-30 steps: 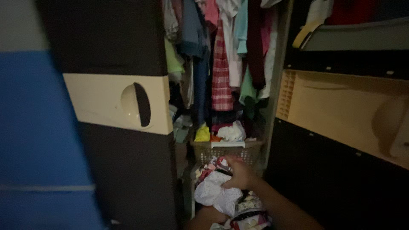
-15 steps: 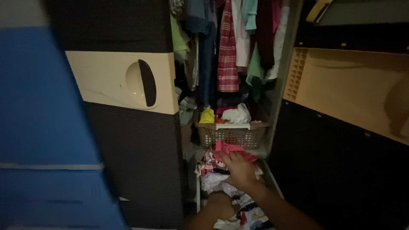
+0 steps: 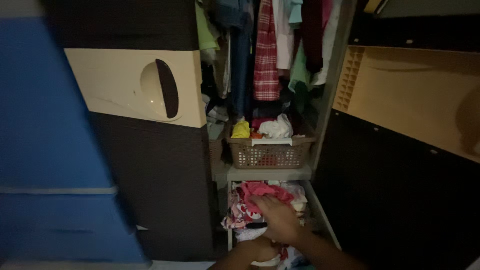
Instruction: The person picks up stacks of folded clothes from a bed and places them into the bottom drawer of a plastic dresser.
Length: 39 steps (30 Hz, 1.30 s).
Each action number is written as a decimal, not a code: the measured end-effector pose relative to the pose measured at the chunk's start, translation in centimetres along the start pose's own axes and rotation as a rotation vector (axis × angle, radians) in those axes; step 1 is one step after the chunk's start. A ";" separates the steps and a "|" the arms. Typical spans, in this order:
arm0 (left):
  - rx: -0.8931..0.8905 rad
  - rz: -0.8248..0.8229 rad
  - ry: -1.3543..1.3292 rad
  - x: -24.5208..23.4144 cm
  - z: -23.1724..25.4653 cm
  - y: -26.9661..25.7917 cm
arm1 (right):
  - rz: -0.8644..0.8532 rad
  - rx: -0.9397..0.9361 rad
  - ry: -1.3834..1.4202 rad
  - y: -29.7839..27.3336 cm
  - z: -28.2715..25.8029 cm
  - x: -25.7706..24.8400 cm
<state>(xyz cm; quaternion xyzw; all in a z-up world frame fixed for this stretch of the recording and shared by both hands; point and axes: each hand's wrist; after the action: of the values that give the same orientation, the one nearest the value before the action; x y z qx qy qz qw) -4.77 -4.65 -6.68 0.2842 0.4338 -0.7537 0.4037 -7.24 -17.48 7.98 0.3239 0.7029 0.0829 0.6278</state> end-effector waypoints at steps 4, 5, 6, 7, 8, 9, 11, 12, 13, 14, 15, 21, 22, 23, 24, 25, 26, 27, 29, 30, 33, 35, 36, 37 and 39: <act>0.108 0.103 0.021 -0.7 -0.1 -0.9 | -0.105 0.168 -0.003 0.1 0.5 0.1; 0.136 0.128 0.023 -0.9 0.3 -1.8 | -0.036 0.096 -0.001 0.5 1.0 -0.2; 0.136 0.126 0.021 -1.5 0.9 -2.5 | 0.033 0.025 0.001 0.5 1.4 -0.5; 0.004 0.073 0.145 -2.8 1.3 -3.3 | 0.035 0.023 0.004 0.7 1.8 -1.0; -0.127 0.017 0.268 -3.6 1.6 -4.0 | 0.070 0.230 0.097 1.3 2.6 -1.8; -0.131 0.018 0.271 -4.2 1.7 -4.5 | 0.105 0.435 0.189 2.1 3.4 -2.8; -0.112 0.057 0.190 -5.5 1.1 -4.1 | 0.142 0.644 0.457 3.0 5.3 -5.3; -0.099 0.075 0.148 -6.0 0.5 -3.3 | 0.143 0.646 0.458 3.2 6.3 -6.2; -0.085 0.094 0.107 -6.4 -0.1 -2.1 | 0.261 0.794 0.681 3.4 7.3 -7.0; -0.071 0.112 0.066 -6.7 -0.9 -0.9 | 0.381 0.938 0.907 3.1 8.4 -7.5; -0.067 0.112 0.066 -7.0 -1.6 0.3 | 0.383 0.938 0.903 2.3 9.4 -8.0; 0.064 0.641 0.265 -7.9 -2.2 0.1 | 0.512 0.967 1.334 -2.7 16.9 -8.0; -0.073 0.699 0.494 -8.4 -1.3 -1.0 | 0.528 0.989 1.357 -3.4 17.9 -7.6; -0.206 0.757 0.726 -9.1 -0.3 -2.0 | 0.545 1.007 1.373 -4.0 18.7 -7.4; -0.200 0.754 0.725 -9.7 0.6 -2.7 | 0.561 1.021 1.388 -4.4 19.3 -7.1; -0.287 0.714 0.730 -10.4 1.2 -3.2 | 0.572 1.030 1.403 -4.6 19.8 -6.9; -0.373 0.673 0.734 -10.9 1.5 -3.4 | 0.581 1.036 1.414 -4.7 20.3 -6.8; -0.370 0.671 0.736 -10.9 1.6 -3.5 | 0.587 1.043 1.427 -4.9 20.6 -6.6; -0.245 0.970 0.660 -10.5 1.4 -3.4 | 0.595 1.055 1.442 -5.1 21.2 -6.6; -0.243 0.968 0.661 -10.5 1.1 -3.2 | 0.597 1.060 1.452 -5.1 21.4 -6.3; -0.248 0.835 0.514 -10.4 -0.6 -2.0 | 0.593 1.079 1.465 -5.3 21.9 -6.1; -0.303 0.705 0.512 -10.1 -2.2 -0.1 | 0.579 1.085 1.475 -4.9 22.0 -5.7; -0.306 0.704 0.511 -9.8 -2.8 1.2 | 0.572 1.087 1.481 -4.9 22.0 -5.5; -0.275 0.669 0.619 -9.5 -3.1 2.7 | 0.566 1.092 1.488 -4.7 21.9 -5.2; -0.242 0.627 0.725 -9.3 -4.4 5.2 | 0.556 1.098 1.498 -4.5 21.9 -4.7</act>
<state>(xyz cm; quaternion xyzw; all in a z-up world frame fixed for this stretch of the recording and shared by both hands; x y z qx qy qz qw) 4.77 1.11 -3.63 0.5962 0.5242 -0.3926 0.4642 11.66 -29.95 5.20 0.5897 0.7600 0.0735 -0.2632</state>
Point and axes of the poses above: each hand's wrist, its own y-axis towards the middle knuckle, its own x-axis out of the palm, z = x × y, and after that the axes turned 6 degrees about y, right-handed
